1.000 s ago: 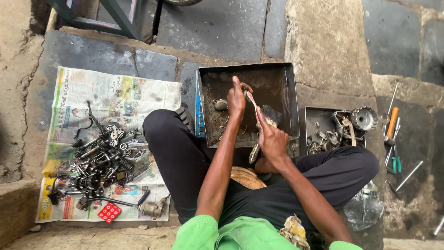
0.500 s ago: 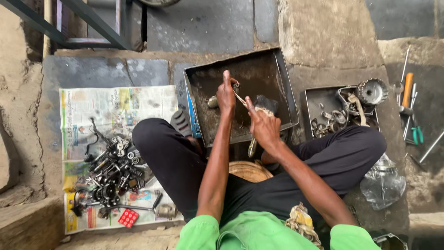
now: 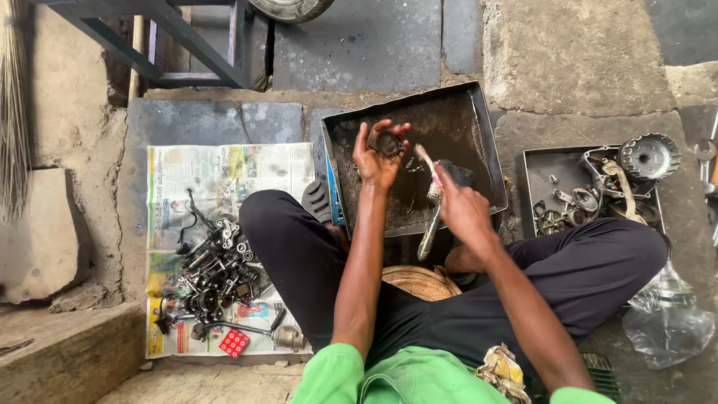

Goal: The person sits on the ground and cleans small mechanical parts. They pour liquid from a bottle onto a part, scrub it with a toothbrush, and place it aside. This process is repeated for several parts.

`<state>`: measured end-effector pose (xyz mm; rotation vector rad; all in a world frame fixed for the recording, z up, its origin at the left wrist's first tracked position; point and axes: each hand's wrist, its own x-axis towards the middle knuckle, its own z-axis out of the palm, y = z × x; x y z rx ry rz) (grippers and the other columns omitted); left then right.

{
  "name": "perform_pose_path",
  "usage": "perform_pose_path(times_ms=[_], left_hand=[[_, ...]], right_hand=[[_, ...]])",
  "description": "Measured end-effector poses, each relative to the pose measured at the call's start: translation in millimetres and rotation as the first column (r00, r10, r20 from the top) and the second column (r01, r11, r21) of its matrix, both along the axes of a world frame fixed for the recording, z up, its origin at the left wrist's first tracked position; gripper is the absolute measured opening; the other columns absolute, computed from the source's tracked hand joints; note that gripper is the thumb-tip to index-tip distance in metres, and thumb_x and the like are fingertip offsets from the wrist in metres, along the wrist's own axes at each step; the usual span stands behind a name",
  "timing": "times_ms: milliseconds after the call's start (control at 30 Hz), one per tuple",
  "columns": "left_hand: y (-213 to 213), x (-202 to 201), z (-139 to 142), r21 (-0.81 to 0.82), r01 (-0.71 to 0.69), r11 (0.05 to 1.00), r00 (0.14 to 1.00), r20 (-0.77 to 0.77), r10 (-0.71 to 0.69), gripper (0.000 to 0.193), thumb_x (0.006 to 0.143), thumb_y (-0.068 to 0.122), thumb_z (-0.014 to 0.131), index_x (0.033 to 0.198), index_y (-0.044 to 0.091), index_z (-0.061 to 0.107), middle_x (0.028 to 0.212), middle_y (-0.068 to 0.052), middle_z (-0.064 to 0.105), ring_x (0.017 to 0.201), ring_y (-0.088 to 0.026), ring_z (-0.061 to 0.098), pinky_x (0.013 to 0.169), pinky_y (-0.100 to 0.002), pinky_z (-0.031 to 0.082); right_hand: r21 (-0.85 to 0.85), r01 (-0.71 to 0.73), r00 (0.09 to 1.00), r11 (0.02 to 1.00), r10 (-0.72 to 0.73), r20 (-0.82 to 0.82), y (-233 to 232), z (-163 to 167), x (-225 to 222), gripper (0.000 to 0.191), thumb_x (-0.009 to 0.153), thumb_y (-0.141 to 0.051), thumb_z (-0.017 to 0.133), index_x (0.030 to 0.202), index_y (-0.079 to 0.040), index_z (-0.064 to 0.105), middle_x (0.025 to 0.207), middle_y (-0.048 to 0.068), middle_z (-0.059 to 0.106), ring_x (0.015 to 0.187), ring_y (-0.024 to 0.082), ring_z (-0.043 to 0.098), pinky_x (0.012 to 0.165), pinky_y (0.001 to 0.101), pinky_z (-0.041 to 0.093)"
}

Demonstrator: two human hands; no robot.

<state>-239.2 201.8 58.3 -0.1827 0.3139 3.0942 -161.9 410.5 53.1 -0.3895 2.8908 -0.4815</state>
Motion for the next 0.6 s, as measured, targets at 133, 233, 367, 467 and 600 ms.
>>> perform_pose_path(times_ms=[133,233,367,467,600], left_hand=[[7,-3,-15,-0.065,0.039,0.997,0.994,0.103,-0.032,0.042,0.102,0.036,0.044,0.119,0.007,0.069,0.115,-0.023,0.074,0.114,-0.033,0.071,0.1,-0.047,0.057],[7,-3,-22,-0.262,0.078,0.962,0.96,0.279,-0.002,0.04,0.1,0.034,0.042,0.115,0.009,0.07,0.107,-0.012,0.079,0.108,-0.033,0.067,0.086,-0.049,0.05],[8,2,-22,-0.129,0.065,0.989,0.987,0.157,-0.044,0.036,0.105,0.035,0.047,0.097,0.005,0.065,0.075,-0.009,0.061,0.094,-0.036,0.068,0.091,-0.07,0.053],[12,10,-19,-0.151,0.098,0.984,0.98,0.184,-0.069,0.038,0.102,0.038,0.044,0.086,0.008,0.06,0.07,-0.008,0.057,0.101,-0.038,0.074,0.093,-0.068,0.05],[14,10,-20,-0.213,-0.033,0.977,0.994,0.09,0.053,0.039,0.108,0.036,0.042,0.081,0.01,0.054,0.068,-0.008,0.054,0.083,-0.035,0.072,0.094,-0.067,0.053]], right_hand=[[-0.02,-0.132,0.96,0.991,0.123,-0.253,-31,21,18,0.07,0.096,-0.005,0.053,0.16,-0.025,0.035,0.068,0.01,0.068,0.043,0.022,0.057,0.04,0.0391,0.048],[0.117,-0.116,0.976,0.986,0.135,-0.173,-55,21,20,0.082,0.093,-0.001,0.056,0.166,-0.017,0.023,0.065,0.013,0.066,0.043,0.019,0.057,0.034,0.0342,0.047],[0.147,-0.091,0.989,0.985,0.106,-0.099,-65,13,30,0.1,0.077,-0.005,0.063,0.165,-0.012,0.016,0.066,0.015,0.067,0.046,0.022,0.057,0.041,0.0425,0.048],[0.138,-0.092,0.966,0.986,0.123,-0.228,-60,11,37,0.101,0.074,-0.004,0.063,0.163,-0.014,0.018,0.065,0.015,0.066,0.045,0.024,0.056,0.042,0.0433,0.048],[-0.038,-0.099,0.987,0.994,0.093,-0.132,-57,16,41,0.086,0.09,-0.002,0.06,0.166,-0.014,0.02,0.061,0.013,0.065,0.041,0.018,0.053,0.04,0.0395,0.046]])
